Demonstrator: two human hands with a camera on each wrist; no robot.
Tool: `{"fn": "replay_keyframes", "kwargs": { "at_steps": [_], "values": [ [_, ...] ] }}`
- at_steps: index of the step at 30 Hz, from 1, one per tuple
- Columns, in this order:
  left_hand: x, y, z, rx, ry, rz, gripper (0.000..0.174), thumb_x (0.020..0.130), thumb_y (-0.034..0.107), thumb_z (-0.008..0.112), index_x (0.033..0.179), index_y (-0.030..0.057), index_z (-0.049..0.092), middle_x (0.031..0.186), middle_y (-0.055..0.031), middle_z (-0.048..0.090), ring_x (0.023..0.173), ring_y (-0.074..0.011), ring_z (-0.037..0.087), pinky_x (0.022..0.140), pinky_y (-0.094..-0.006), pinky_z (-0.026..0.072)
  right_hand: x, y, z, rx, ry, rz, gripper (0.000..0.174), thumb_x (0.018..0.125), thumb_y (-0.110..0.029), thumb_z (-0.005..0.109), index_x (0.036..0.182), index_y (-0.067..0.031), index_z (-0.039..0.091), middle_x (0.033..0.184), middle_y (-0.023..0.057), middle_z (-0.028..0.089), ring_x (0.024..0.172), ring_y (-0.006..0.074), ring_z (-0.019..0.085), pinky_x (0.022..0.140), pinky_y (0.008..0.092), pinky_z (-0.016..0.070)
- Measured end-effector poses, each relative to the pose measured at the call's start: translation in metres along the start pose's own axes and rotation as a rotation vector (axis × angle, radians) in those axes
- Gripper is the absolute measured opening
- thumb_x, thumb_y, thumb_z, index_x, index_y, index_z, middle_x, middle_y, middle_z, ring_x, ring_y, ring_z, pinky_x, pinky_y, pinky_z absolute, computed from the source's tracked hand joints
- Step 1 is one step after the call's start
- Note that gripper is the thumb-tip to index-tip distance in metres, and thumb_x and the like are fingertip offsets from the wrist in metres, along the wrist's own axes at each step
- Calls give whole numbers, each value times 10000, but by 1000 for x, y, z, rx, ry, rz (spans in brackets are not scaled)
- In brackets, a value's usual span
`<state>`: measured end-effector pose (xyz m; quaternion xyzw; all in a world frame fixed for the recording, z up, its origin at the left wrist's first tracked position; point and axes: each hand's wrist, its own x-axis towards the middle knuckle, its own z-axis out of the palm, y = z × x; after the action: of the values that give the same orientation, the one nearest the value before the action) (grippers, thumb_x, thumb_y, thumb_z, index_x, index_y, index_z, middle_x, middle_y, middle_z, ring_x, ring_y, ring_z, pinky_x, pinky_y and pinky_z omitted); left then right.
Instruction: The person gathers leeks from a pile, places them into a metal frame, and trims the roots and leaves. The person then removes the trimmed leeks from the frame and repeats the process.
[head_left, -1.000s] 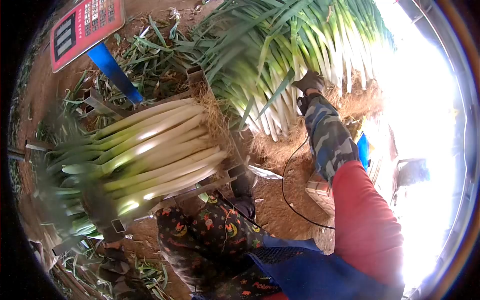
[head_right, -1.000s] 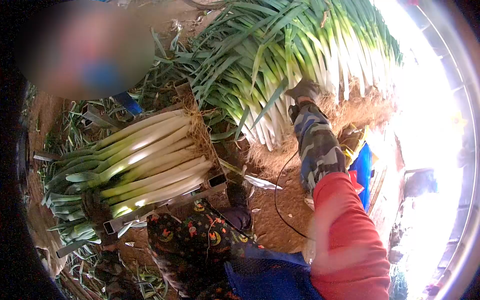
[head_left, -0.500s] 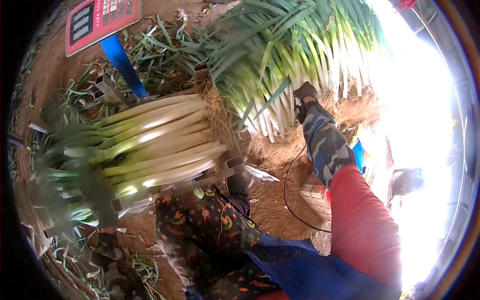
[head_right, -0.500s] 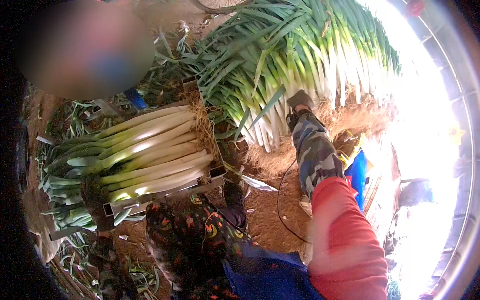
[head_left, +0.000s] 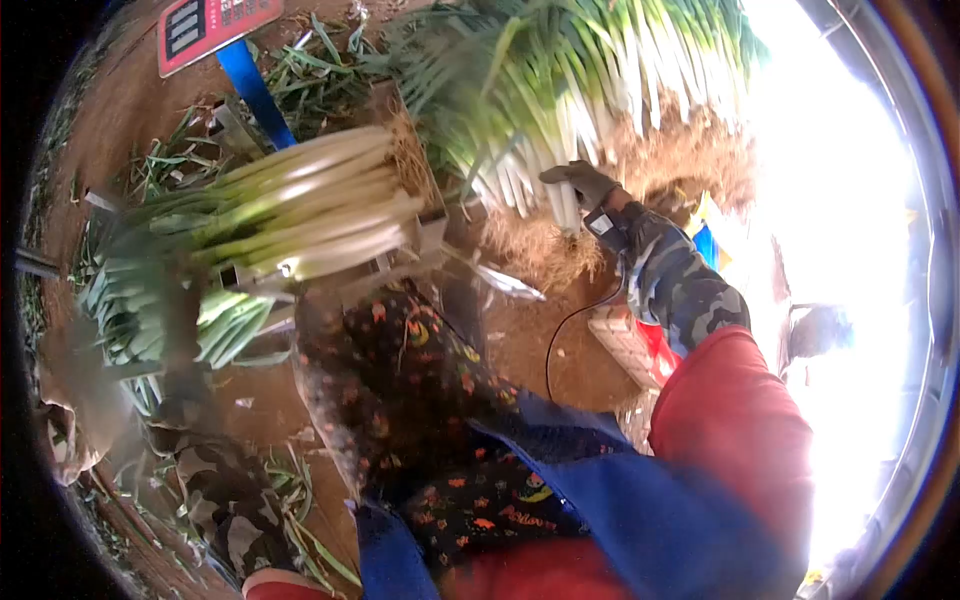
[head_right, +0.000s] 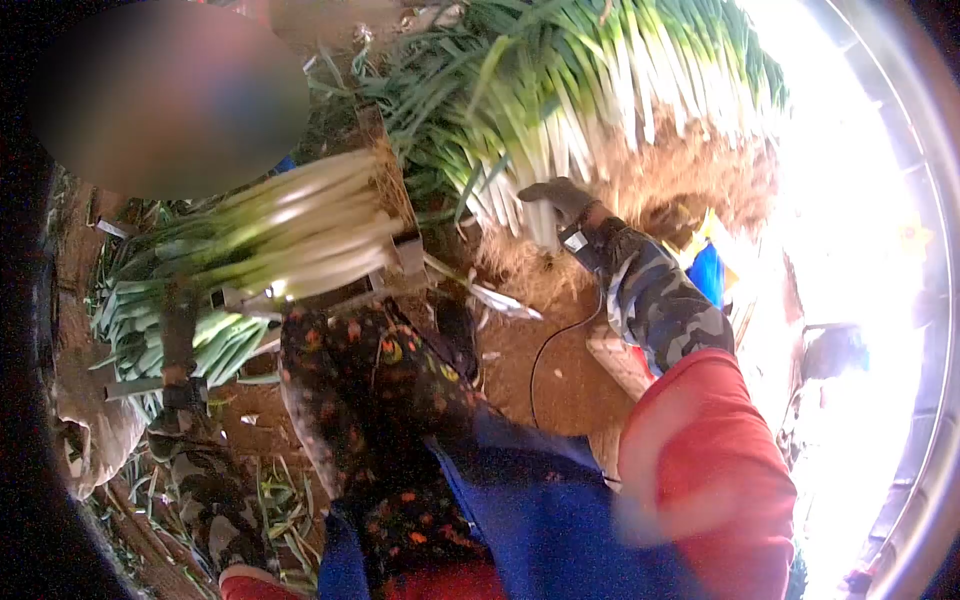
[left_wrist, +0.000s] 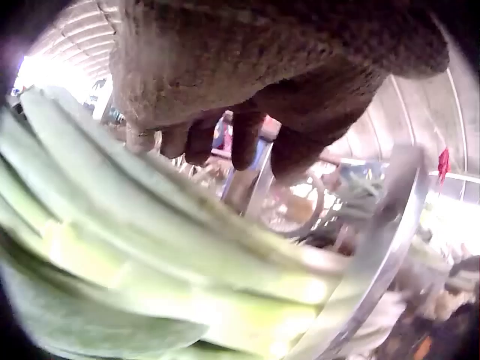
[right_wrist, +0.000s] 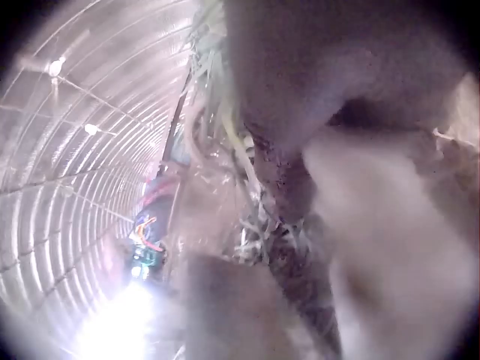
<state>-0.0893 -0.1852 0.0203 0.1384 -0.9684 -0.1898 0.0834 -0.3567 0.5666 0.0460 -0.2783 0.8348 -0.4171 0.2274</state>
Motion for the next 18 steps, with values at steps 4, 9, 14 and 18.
{"fn": "replay_keyframes", "kwargs": {
  "at_steps": [4, 9, 14, 18],
  "values": [
    [-30, 131, -79, -319, 309, 113, 362, 982, 98, 445, 1330, 9, 488, 1303, -144, 565, 1130, -223, 591, 975, -338, 478, -67, -127, 67, 802, 184, 559, 441, 783, -316, 737, 1025, 27, 605, 796, 88, 608, 665, 205, 604, 627, 362, 534],
    [-107, 353, -46, -622, -54, 222, 297, 959, 146, 510, 1219, 4, 527, 1140, -122, 587, 979, -208, 604, 856, -332, 495, -99, -150, 114, 1072, 198, 472, 443, 789, -337, 735, 983, 30, 581, 765, 87, 602, 595, 195, 586, 565, 326, 523],
    [-162, 463, 65, -937, -665, 154, 260, 936, 193, 575, 1108, -1, 565, 976, -100, 610, 827, -192, 616, 736, -326, 512, -109, -153, 165, 1463, 65, 327, 310, 875, -208, 661, 1040, 40, 579, 880, 104, 646, 657, 171, 621, 650, 287, 555],
    [-174, 461, 108, -1229, -865, -122, 259, 918, 231, 626, 1020, -5, 596, 845, -83, 628, 705, -179, 626, 641, -321, 526, -133, -115, 197, 681, 218, -6, 358, 909, -173, 584, 1207, 24, 555, 1084, 144, 637, 871, 195, 641, 744, 308, 559]
  ]
}}
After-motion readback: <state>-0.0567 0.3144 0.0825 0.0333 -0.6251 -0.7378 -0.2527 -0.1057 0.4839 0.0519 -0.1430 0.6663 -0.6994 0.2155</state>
